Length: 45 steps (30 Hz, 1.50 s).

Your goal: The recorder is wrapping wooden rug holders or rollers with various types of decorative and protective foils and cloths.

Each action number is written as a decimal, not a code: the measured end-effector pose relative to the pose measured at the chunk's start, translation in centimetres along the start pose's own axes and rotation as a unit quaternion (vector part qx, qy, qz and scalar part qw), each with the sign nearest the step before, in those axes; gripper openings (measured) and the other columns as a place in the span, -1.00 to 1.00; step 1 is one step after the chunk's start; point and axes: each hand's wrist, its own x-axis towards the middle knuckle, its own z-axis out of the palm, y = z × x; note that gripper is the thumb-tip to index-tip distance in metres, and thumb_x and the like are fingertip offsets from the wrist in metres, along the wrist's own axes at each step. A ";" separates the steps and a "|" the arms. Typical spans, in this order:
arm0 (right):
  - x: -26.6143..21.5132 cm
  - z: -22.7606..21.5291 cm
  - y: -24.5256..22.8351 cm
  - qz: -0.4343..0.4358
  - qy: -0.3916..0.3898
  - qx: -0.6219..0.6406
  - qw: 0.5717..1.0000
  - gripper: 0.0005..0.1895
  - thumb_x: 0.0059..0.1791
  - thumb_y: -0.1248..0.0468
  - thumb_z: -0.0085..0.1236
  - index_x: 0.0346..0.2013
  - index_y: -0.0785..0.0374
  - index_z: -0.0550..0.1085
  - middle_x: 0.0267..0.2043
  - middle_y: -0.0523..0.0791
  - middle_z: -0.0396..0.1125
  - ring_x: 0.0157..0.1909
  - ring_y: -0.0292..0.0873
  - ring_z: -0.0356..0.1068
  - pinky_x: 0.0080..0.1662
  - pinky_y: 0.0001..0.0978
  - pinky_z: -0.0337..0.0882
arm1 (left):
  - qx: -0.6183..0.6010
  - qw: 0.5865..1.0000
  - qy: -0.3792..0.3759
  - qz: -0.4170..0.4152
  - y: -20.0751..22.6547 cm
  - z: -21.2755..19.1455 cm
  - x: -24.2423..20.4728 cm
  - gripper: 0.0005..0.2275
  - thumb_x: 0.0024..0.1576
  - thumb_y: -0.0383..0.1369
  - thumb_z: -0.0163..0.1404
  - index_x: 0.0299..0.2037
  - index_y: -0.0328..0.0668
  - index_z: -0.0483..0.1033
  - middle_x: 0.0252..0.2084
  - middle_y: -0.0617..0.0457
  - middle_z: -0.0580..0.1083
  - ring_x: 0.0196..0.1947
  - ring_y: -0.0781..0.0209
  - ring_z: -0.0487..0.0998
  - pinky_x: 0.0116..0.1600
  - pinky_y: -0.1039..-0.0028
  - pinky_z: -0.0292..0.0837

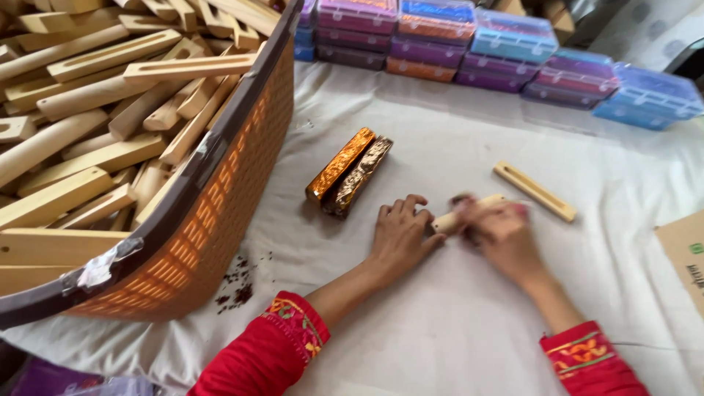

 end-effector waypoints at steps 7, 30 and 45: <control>-0.2 -0.3 -0.1 0.034 0.030 -0.003 0.999 -0.58 -0.12 0.44 0.24 0.01 0.05 0.60 0.04 -0.18 0.51 0.03 -0.15 0.45 0.17 -0.20 0.39 | -0.010 1.000 -0.014 -0.021 0.6 -0.4 0.2 -0.63 0.02 -0.05 0.22 -0.16 -0.17 0.63 0.09 0.03 0.44 0.07 0.08 0.42 0.11 0.16 0.25; -1.2 -0.4 4.1 0.129 0.025 0.062 0.989 -0.58 -0.13 0.49 0.15 -0.03 0.10 0.63 -0.01 -0.15 0.54 -0.01 -0.04 0.46 0.15 -0.22 0.43 | 0.005 1.000 -0.024 -0.003 0.3 0.1 0.0 -0.66 0.08 -0.13 0.18 -0.11 -0.22 0.60 0.18 -0.01 0.39 0.10 0.05 0.42 0.14 0.15 0.24; -0.5 0.7 1.0 0.059 0.031 0.009 0.998 -0.63 -0.04 0.53 0.03 -0.02 0.13 0.57 -0.09 -0.14 0.55 -0.09 -0.09 0.54 0.10 -0.23 0.37 | 0.022 0.999 -0.026 0.004 0.2 0.2 0.0 -0.66 0.15 -0.17 0.14 -0.02 -0.26 0.52 -0.02 -0.04 0.41 -0.01 0.04 0.42 0.08 0.17 0.25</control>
